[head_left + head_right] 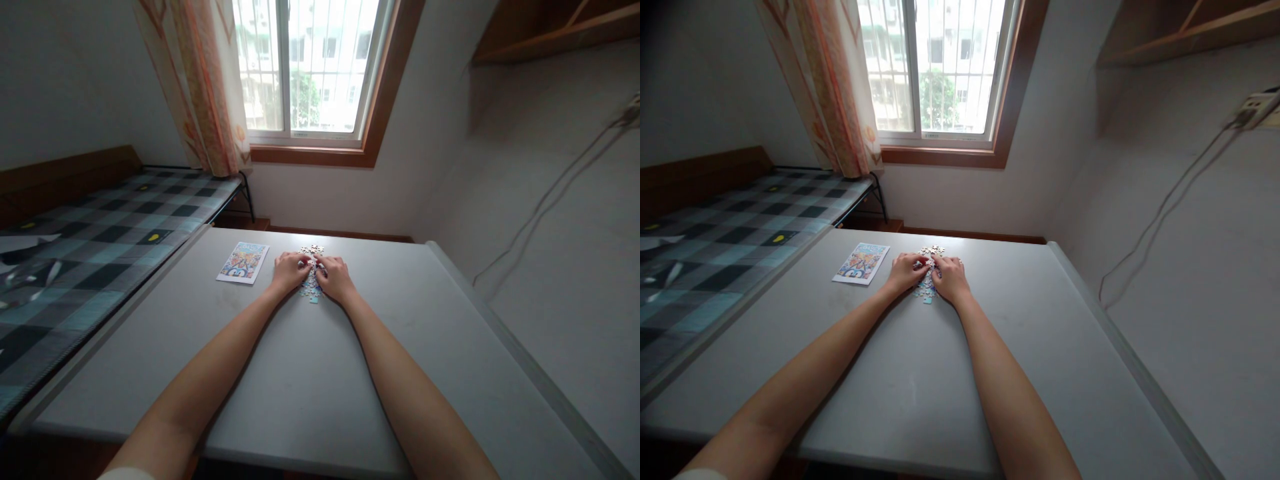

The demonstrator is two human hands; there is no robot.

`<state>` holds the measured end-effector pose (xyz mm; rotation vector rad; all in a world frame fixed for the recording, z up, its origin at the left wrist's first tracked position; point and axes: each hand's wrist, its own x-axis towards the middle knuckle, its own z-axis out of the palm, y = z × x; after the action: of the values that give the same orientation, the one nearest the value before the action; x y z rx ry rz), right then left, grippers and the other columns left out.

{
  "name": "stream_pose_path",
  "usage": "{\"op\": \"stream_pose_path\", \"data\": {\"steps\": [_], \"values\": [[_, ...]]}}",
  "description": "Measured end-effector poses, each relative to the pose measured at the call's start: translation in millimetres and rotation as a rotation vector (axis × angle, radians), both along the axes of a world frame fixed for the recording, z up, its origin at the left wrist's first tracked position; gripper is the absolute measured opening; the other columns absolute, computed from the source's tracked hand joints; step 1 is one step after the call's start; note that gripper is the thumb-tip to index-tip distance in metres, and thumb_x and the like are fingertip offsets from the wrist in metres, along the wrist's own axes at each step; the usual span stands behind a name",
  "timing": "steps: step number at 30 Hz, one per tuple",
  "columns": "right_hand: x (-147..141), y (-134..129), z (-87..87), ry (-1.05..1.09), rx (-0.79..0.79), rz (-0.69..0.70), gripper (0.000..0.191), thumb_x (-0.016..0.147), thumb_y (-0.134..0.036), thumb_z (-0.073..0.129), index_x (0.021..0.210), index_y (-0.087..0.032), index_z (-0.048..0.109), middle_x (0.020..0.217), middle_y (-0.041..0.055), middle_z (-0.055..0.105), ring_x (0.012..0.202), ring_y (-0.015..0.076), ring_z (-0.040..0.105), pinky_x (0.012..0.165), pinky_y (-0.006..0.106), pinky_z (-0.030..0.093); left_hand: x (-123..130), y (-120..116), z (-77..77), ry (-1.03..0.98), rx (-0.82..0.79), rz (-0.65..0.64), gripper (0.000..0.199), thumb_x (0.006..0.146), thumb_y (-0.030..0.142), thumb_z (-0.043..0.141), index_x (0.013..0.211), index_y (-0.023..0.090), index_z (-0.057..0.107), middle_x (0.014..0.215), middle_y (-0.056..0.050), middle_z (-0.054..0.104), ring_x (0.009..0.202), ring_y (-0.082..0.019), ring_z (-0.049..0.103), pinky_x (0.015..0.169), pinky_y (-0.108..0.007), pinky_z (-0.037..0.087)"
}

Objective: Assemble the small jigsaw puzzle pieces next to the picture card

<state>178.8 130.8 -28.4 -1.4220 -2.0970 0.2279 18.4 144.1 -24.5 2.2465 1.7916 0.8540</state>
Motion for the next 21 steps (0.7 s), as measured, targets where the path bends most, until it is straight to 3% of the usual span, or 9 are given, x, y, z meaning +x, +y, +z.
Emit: {"op": "stream_pose_path", "data": {"steps": [9, 13, 17, 21], "values": [[0.4, -0.7, 1.8, -0.013, 0.004, -0.023, 0.043, 0.087, -0.022, 0.050, 0.130, -0.020, 0.057, 0.116, 0.0074, 0.066, 0.108, 0.0247, 0.049, 0.096, 0.037, 0.037, -0.7, -0.4, 3.1, -0.141, 0.016, 0.012, 0.031, 0.080, 0.034, 0.065, 0.110, 0.026, 0.068, 0.091, 0.000, 0.074, 0.098, -0.022, 0.063, 0.091, -0.037, 0.045], [-3.1, -6.0, 4.7, -0.083, 0.030, -0.001, 0.038, 0.092, -0.032, 0.050, 0.127, -0.025, 0.060, 0.120, 0.0078, 0.064, 0.112, 0.0262, 0.047, 0.097, 0.041, 0.035, -10.3, 4.8, -0.1, -0.198, 0.042, 0.185, 0.029, 0.084, 0.035, 0.061, 0.110, 0.023, 0.066, 0.093, -0.003, 0.074, 0.096, -0.022, 0.064, 0.088, -0.035, 0.046], [-8.6, -12.0, 7.6, -0.182, 0.041, 0.057, 0.034, 0.092, -0.045, 0.050, 0.121, -0.032, 0.064, 0.125, 0.0066, 0.060, 0.116, 0.0285, 0.043, 0.101, 0.049, 0.030, -16.9, 6.7, -1.4, -0.113, 0.012, 0.282, 0.026, 0.084, 0.036, 0.058, 0.103, 0.023, 0.069, 0.096, -0.005, 0.073, 0.099, -0.025, 0.063, 0.091, -0.040, 0.044], [-10.5, -12.9, 6.9, -0.215, 0.038, 0.049, 0.032, 0.093, -0.046, 0.048, 0.114, -0.032, 0.067, 0.126, 0.0062, 0.059, 0.118, 0.0288, 0.042, 0.100, 0.050, 0.030, -12.7, 3.5, -0.2, -0.040, 0.025, 0.260, 0.023, 0.085, 0.028, 0.052, 0.095, 0.023, 0.072, 0.106, -0.006, 0.069, 0.103, -0.026, 0.060, 0.095, -0.039, 0.043]]}}
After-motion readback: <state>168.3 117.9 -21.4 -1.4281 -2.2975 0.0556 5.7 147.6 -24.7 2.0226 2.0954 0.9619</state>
